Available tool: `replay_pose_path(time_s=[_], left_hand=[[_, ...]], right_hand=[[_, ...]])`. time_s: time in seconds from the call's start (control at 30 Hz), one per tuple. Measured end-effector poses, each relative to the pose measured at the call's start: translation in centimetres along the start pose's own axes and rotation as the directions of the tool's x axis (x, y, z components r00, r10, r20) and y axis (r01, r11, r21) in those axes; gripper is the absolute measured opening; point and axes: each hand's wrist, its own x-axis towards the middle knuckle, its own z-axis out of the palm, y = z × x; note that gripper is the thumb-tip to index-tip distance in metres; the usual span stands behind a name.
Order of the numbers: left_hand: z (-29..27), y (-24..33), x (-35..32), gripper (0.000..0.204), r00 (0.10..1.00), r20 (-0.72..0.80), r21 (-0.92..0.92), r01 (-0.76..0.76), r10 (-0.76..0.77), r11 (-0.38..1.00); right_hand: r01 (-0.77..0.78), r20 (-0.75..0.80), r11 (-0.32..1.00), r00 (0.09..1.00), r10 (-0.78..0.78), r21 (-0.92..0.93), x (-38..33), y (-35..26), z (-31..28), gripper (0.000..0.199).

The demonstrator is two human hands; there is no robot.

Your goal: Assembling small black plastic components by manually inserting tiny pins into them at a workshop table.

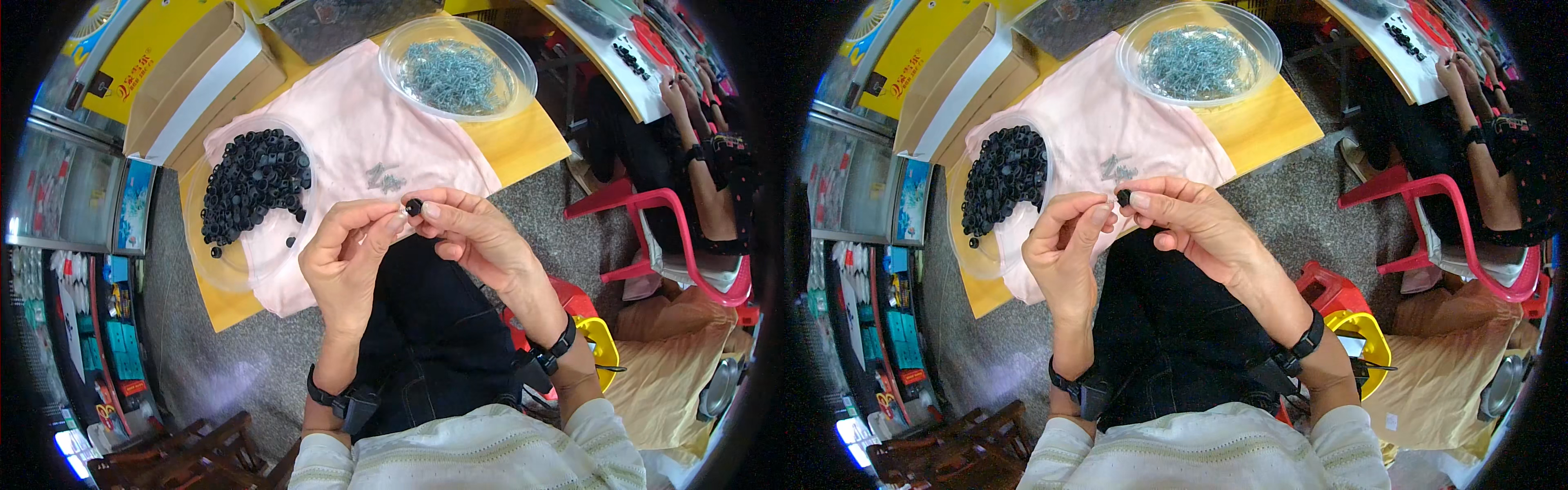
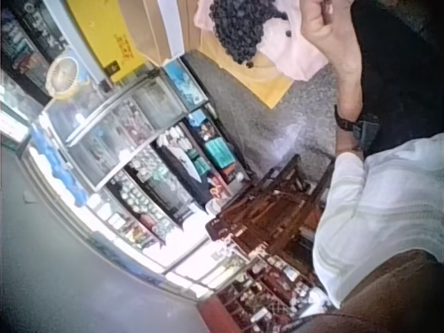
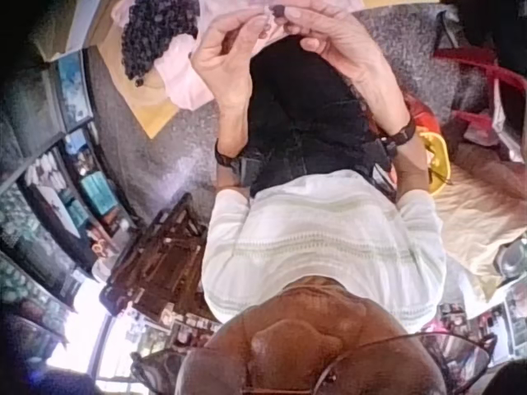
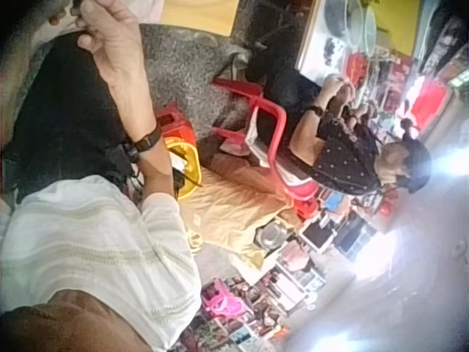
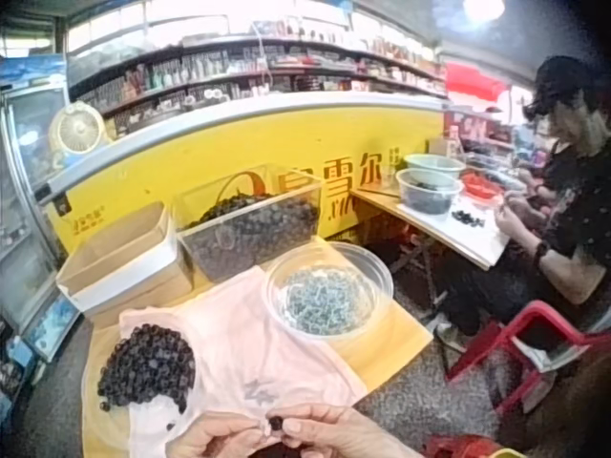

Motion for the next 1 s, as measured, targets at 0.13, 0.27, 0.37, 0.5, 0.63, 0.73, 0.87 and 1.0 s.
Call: replay_pose_path(time_s=[0.13,0.27,0.37,0.5,0.63,0.73,0.87,1.0], left_hand=[[-0.4,-0.5,0.0,0.012,0.997,0.006,0.15,-0.073,0.073,0.986],[-0.6,-0.1,0.1,0.014,0.994,0.028,0.343,-0.106,0.103,0.934],[-0.4,0.6,0.3,0.014,0.967,0.109,0.5,-0.255,0.232,0.828],[-0.5,0.1,-0.1,0.017,0.972,0.098,0.448,-0.236,0.215,0.862],[-0.8,-0.6,-0.7,0.019,0.997,0.01,0.199,-0.08,0.079,0.977],[-0.9,-1.0,-1.0,0.015,0.999,0.021,0.108,-0.032,0.03,0.994],[-0.6,-0.5,-1.0,0.016,0.998,0.0,0.025,0.057,-0.057,0.998],[-0.8,-0.6,-1.2,0.016,1.0,0.014,0.061,0.027,-0.028,0.998]], right_hand=[[0.003,0.006,1.0,1.0,-0.003,-0.012,0.0,0.0,0.3,0.029],[0.023,-0.006,0.999,1.0,-0.023,-0.027,0.1,0.2,0.3,0.027],[0.096,-0.089,0.961,0.989,-0.122,-0.258,-0.2,0.2,1.0,0.024],[0.156,-0.075,0.942,0.98,-0.185,-0.296,-0.5,0.5,1.3,0.022],[0.189,-0.045,0.921,0.975,-0.216,-0.34,-0.7,0.5,1.7,0.022],[0.214,-0.027,0.911,0.971,-0.239,-0.351,-0.8,0.4,1.8,0.021],[0.273,-0.003,0.878,0.955,-0.298,-0.394,-0.7,0.6,1.7,0.021],[0.3,0.022,0.828,0.944,-0.329,-0.475,-0.7,0.9,1.5,0.023]])
